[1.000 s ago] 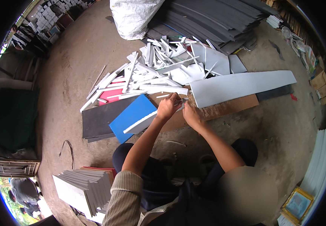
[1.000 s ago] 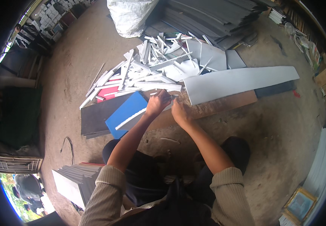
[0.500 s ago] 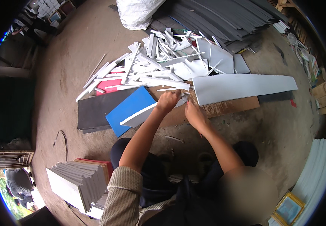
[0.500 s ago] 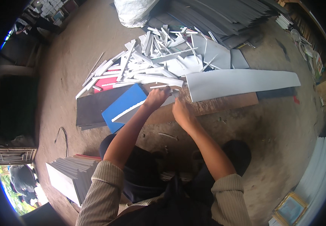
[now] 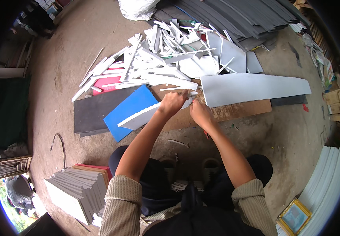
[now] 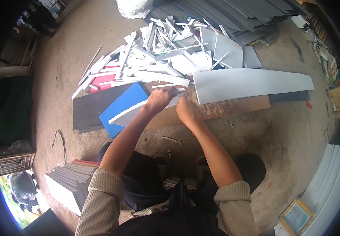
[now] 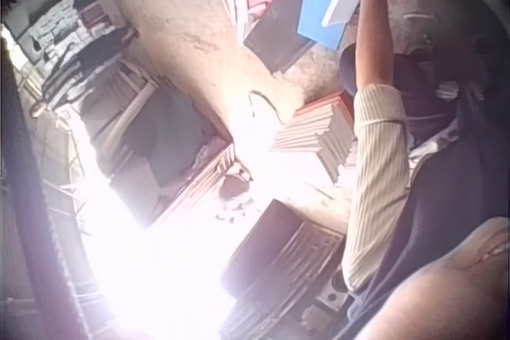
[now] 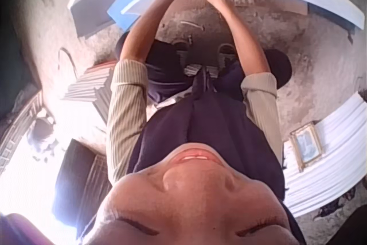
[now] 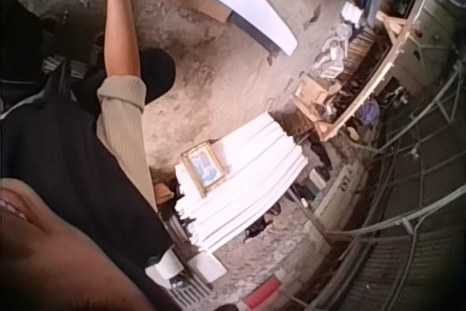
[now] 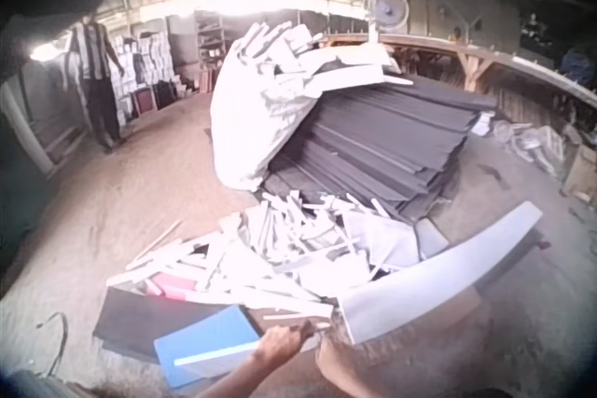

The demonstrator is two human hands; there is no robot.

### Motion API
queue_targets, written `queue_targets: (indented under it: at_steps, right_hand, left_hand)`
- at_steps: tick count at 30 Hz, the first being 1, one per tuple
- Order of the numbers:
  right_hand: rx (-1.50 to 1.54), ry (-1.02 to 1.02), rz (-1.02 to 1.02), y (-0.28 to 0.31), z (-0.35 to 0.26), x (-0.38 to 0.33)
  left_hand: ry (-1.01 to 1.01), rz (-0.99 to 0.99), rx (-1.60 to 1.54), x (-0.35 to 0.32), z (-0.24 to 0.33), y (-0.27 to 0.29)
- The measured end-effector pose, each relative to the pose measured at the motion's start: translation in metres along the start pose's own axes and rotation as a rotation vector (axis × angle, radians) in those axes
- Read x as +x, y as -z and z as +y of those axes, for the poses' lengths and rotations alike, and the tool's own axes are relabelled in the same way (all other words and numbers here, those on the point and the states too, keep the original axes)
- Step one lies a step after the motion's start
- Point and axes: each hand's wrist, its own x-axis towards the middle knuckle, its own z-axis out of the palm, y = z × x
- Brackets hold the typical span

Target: The person sits on the floor and uses a utility knife to cut white and blue foam sheets into smaller rectangular pieces. They repeatedly align the sheets, score the edges, and separate the cut sections, stacking the finished pieces nearby.

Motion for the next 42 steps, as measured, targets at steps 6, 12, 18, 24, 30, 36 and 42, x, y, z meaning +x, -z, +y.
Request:
queue_targets:
  at_steps: [6, 12, 18, 24, 30, 36, 42]
  right_hand:
    - [0.039, -0.042, -0.047, -0.016, 0.017, 0.015]
    - [-0.029, -0.079, -0.158, -0.004, 0.009, 0.004]
    - [-0.024, -0.112, -0.168, -0.007, 0.012, 0.004]
    - [-0.085, -0.176, -0.206, -0.056, 0.043, 0.025]
    - [-0.033, -0.129, -0.092, -0.102, 0.065, -0.003]
    - [-0.015, -0.122, -0.159, -0.086, 0.081, -0.006]
    - [0.044, -0.108, -0.044, -0.037, 0.103, 0.013]
  left_hand:
    - [0.077, 0.019, -0.078, 0.003, 0.008, 0.001]
    - [0.117, 0.024, -0.061, 0.002, 0.008, 0.001]
    - [0.090, -0.068, -0.066, -0.001, 0.007, -0.001]
    - [0.055, -0.056, -0.119, -0.002, 0.008, 0.001]
    - [0.133, -0.016, -0.106, -0.001, -0.003, 0.014]
    - [0.176, -0.069, -0.196, 0.004, -0.001, 0.023]
    - [0.210, 0.176, -0.382, 0.009, -0.010, 0.060]
